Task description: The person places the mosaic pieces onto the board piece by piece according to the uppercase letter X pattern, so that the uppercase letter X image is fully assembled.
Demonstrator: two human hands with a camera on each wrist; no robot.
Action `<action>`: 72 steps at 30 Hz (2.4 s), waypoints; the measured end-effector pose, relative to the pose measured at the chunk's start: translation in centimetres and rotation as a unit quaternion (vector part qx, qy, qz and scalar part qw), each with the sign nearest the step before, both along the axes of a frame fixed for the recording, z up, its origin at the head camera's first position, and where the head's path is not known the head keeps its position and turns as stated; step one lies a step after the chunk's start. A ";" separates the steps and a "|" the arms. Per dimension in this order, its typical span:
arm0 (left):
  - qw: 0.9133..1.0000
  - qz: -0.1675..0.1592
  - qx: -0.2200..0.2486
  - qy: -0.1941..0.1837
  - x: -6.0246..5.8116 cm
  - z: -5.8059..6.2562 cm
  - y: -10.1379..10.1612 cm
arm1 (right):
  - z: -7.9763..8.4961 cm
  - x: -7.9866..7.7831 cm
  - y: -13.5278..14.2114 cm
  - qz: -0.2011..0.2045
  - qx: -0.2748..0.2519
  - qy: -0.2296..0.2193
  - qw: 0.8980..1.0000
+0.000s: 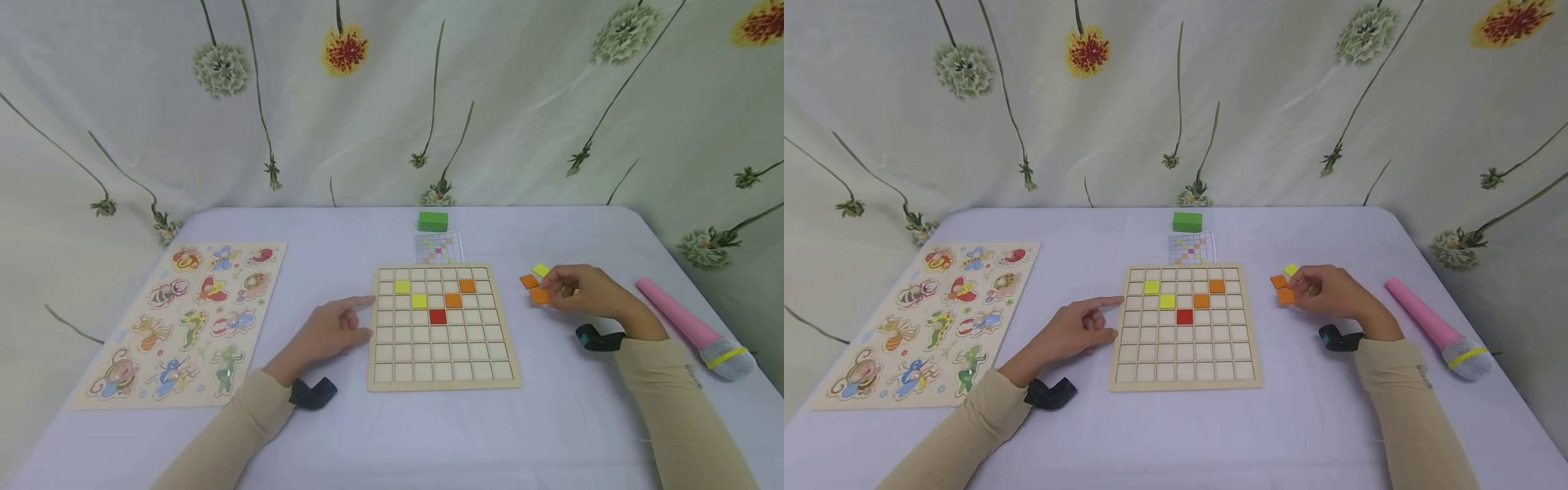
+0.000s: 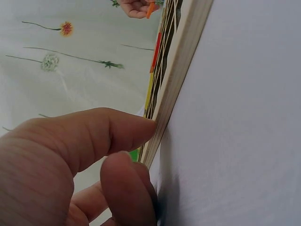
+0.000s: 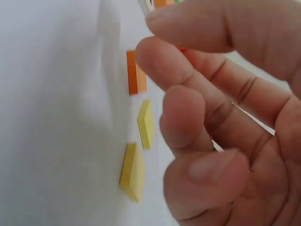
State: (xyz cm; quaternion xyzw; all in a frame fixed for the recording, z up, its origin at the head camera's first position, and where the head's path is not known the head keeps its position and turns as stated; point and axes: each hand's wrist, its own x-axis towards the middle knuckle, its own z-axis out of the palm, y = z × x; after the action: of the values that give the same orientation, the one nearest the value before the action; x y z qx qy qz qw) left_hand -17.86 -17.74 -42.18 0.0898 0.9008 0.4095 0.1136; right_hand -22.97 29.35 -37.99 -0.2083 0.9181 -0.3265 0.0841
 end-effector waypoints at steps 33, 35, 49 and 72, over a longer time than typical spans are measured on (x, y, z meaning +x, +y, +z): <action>1.000 0.006 -0.016 -0.005 0.0 0.2 0.1 | 0.2 1.2 -8.5 0.077 -0.047 -0.041 0.995; 1.000 0.005 -0.016 -0.005 0.1 0.3 0.1 | 0.1 1.2 -9.0 0.080 -0.041 -0.044 0.995; 1.000 0.009 -0.011 -0.005 0.1 0.3 0.1 | -0.4 1.5 -12.4 0.113 -0.031 -0.042 0.992; 1.000 0.012 -0.017 -0.008 0.1 0.2 0.1 | -0.6 2.2 -17.1 0.138 -0.035 -0.071 0.987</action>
State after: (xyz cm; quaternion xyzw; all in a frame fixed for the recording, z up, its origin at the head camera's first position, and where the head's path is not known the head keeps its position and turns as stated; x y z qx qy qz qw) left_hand -17.76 -17.65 -41.94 0.0738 0.9074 0.3965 0.1177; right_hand -20.75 12.27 -38.54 -0.3123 0.8600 -0.3581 0.1861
